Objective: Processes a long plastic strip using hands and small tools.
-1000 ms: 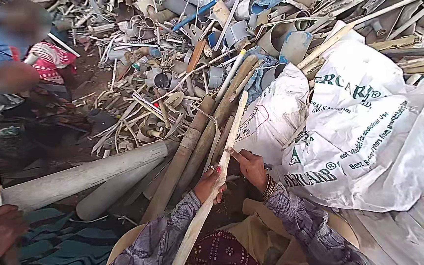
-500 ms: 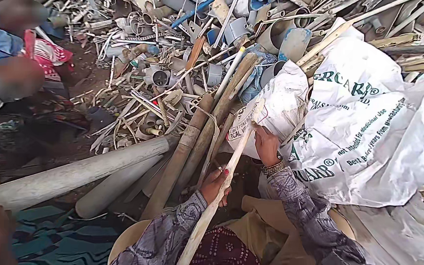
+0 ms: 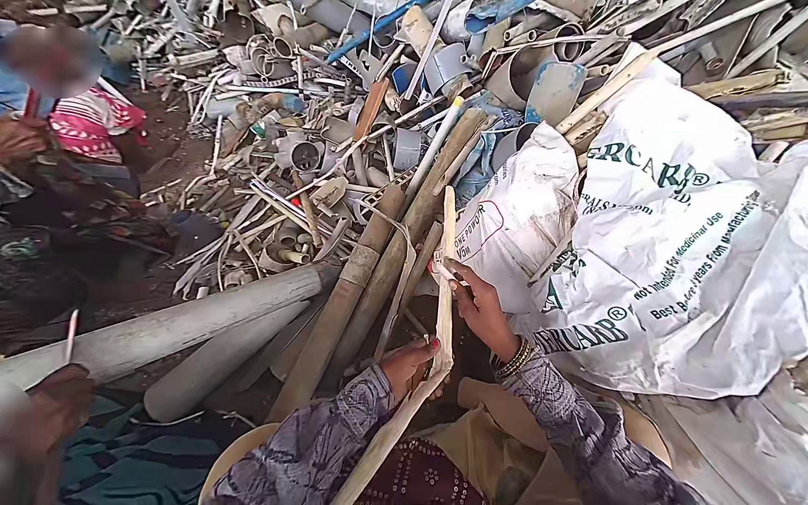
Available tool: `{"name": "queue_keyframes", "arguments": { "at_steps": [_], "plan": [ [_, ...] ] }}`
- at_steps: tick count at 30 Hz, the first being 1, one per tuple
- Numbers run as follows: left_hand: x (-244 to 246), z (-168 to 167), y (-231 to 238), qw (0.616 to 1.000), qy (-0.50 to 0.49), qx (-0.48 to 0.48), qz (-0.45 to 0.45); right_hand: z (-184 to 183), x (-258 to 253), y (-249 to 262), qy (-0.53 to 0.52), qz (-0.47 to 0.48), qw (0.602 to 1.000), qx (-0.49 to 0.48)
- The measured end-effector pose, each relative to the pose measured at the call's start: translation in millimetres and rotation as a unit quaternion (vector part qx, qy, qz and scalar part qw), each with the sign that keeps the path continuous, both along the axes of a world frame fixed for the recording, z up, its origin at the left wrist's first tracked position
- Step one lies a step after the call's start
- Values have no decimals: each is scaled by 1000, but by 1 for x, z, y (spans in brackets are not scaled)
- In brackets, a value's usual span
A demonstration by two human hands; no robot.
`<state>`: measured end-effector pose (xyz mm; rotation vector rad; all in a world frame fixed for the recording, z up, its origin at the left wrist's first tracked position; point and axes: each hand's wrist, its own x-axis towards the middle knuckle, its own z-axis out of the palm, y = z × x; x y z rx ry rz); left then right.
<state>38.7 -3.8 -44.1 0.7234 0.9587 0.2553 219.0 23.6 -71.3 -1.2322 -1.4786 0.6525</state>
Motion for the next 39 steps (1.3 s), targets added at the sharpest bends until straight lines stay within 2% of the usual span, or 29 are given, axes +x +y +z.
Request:
{"name": "queue_keyframes", "arguments": {
  "at_steps": [2,5,6,8,12,15,17,20,25,30,32,36,39],
  "plan": [
    [-1,-2,0,1000,-1,0,-14,0,-3,-1,-12,8,1000,-10],
    [1,15,7,984,120,66,-117,7,1,3,-34,-7,999,-36],
    [3,23,10,962,177,105,-178,9,2,3,-31,-12,998,-59],
    [5,38,18,894,284,177,-297,12,4,3,-29,-27,996,-76],
    [11,85,35,754,435,250,-424,23,11,3,-87,-105,991,20],
    [27,114,28,669,528,288,-437,32,21,3,-130,-151,980,28],
    [35,112,19,639,570,308,-414,37,25,3,-166,-172,971,9],
    [36,90,16,646,583,314,-381,39,17,-4,-230,-168,959,-12],
    [26,71,22,656,574,317,-375,6,-38,-34,-336,-109,928,120],
    [18,66,22,643,580,357,-350,27,5,10,-315,-206,927,0],
    [12,57,24,642,591,384,-303,25,-7,3,-345,-197,918,11],
    [1,41,29,635,592,448,-212,11,-43,-24,-380,-113,914,86],
    [1,46,25,644,581,449,-214,27,-7,5,-380,-190,905,-8]
  ]
}}
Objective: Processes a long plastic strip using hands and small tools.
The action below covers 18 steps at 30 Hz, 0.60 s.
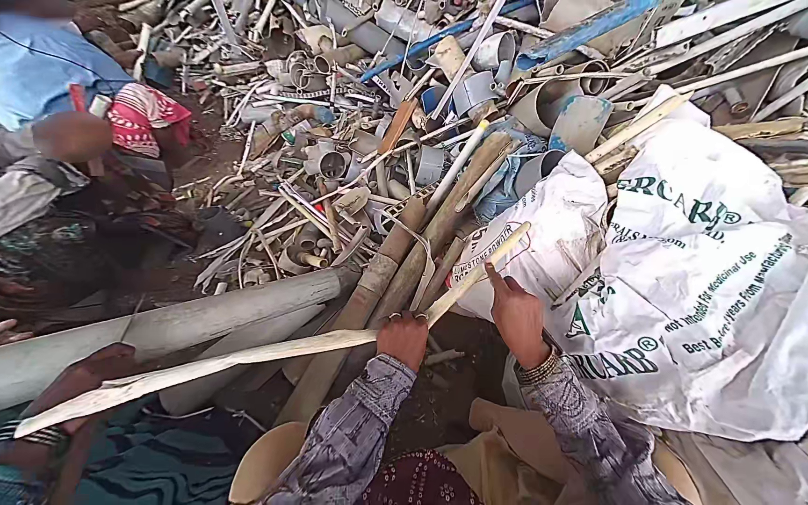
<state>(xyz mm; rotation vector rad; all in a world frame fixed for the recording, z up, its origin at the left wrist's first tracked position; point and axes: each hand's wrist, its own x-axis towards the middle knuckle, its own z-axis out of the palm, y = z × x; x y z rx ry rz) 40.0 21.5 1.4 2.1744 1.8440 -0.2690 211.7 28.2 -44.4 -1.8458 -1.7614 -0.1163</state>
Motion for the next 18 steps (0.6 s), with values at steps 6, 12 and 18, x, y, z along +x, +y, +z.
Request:
{"name": "queue_keyframes", "arguments": {
  "at_steps": [6,12,18],
  "plan": [
    [4,8,1,999,14,-41,-16,-9,-32,-33,-62,104,991,52],
    [9,17,-8,998,9,-60,-19,13,11,9,-10,-36,997,-71],
    [11,19,0,997,12,-78,-6,1,-35,-37,-100,144,984,17]
  ]
}}
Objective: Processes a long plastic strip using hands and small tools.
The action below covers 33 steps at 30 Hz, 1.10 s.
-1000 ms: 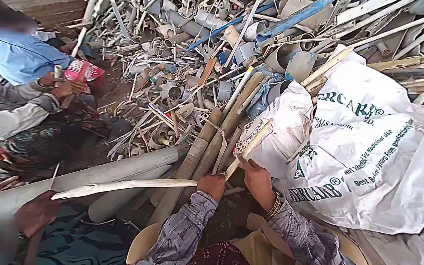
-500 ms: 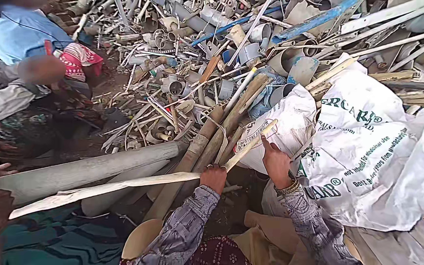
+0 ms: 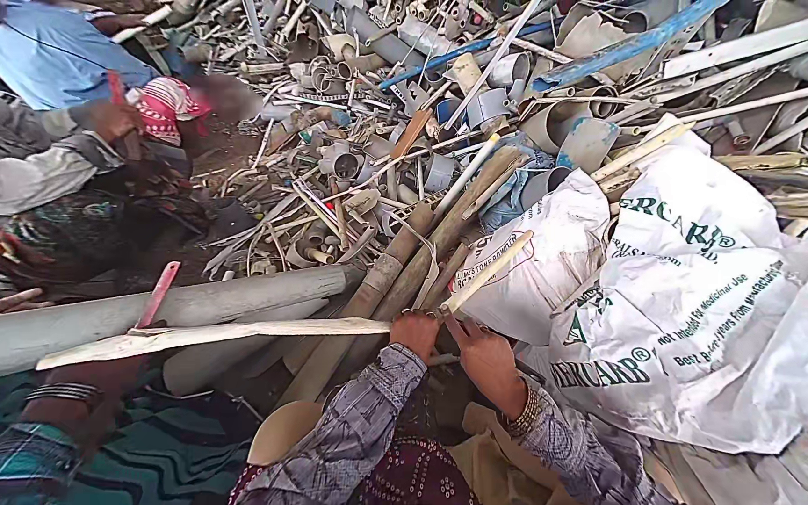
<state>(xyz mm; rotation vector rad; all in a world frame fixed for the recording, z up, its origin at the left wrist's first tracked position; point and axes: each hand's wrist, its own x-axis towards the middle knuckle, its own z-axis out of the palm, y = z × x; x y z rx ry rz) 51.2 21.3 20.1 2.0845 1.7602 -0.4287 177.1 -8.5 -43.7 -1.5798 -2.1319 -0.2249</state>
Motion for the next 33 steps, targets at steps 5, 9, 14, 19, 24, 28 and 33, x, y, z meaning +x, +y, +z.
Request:
{"name": "queue_keyframes", "arguments": {
  "at_steps": [5,9,14,19,24,28,33],
  "plan": [
    [-2,6,-5,1000,0,12,-5,44,33,39,12,-187,963,-193],
    [-3,11,-1,1000,-6,-16,-3,26,-4,0,-47,-45,995,-78],
    [-3,13,-5,1000,-10,-21,-20,40,20,23,2,-158,972,-172],
    [-4,12,-3,999,-26,-33,-16,17,-7,-9,-38,-27,998,-53],
    [-5,17,-4,999,-37,-32,-13,29,7,7,-18,-116,987,-113],
    [-5,20,-2,997,-26,-69,-34,19,-1,-8,-37,-53,996,-64],
    [-18,24,8,994,-70,-83,-21,25,4,-8,-54,-96,988,-106]
  ]
}}
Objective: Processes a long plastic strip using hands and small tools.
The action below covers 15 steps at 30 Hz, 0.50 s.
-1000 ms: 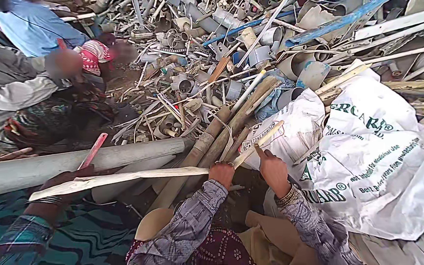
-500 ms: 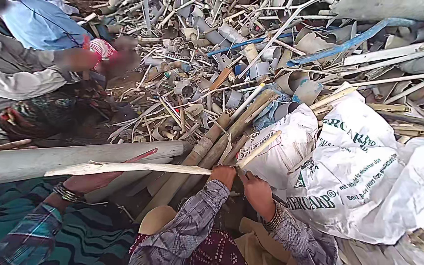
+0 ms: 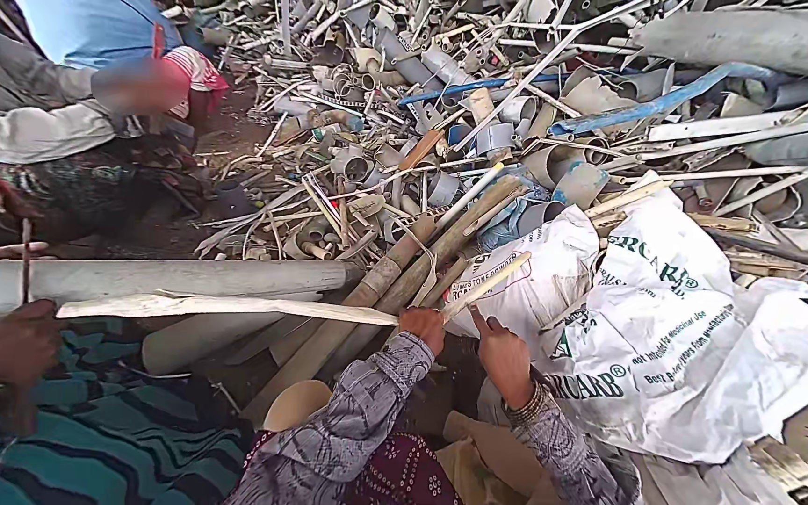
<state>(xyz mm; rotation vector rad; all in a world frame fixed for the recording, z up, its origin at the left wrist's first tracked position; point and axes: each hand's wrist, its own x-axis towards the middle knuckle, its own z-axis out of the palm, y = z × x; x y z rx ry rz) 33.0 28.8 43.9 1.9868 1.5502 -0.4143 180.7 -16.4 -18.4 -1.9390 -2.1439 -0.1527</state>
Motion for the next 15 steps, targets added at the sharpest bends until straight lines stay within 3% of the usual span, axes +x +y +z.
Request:
{"name": "queue_keyframes", "arguments": {
  "at_steps": [3,7,10,15],
  "plan": [
    [-8,11,2,999,-33,-2,19,-20,9,-12,19,39,999,-3],
    [-20,19,5,992,-114,-3,48,-2,35,11,110,-32,982,151],
    [-12,8,2,997,-73,-19,27,-4,27,5,168,-24,979,110],
    [12,-6,0,1000,21,2,0,-17,17,0,181,-1,972,149]
  ]
}}
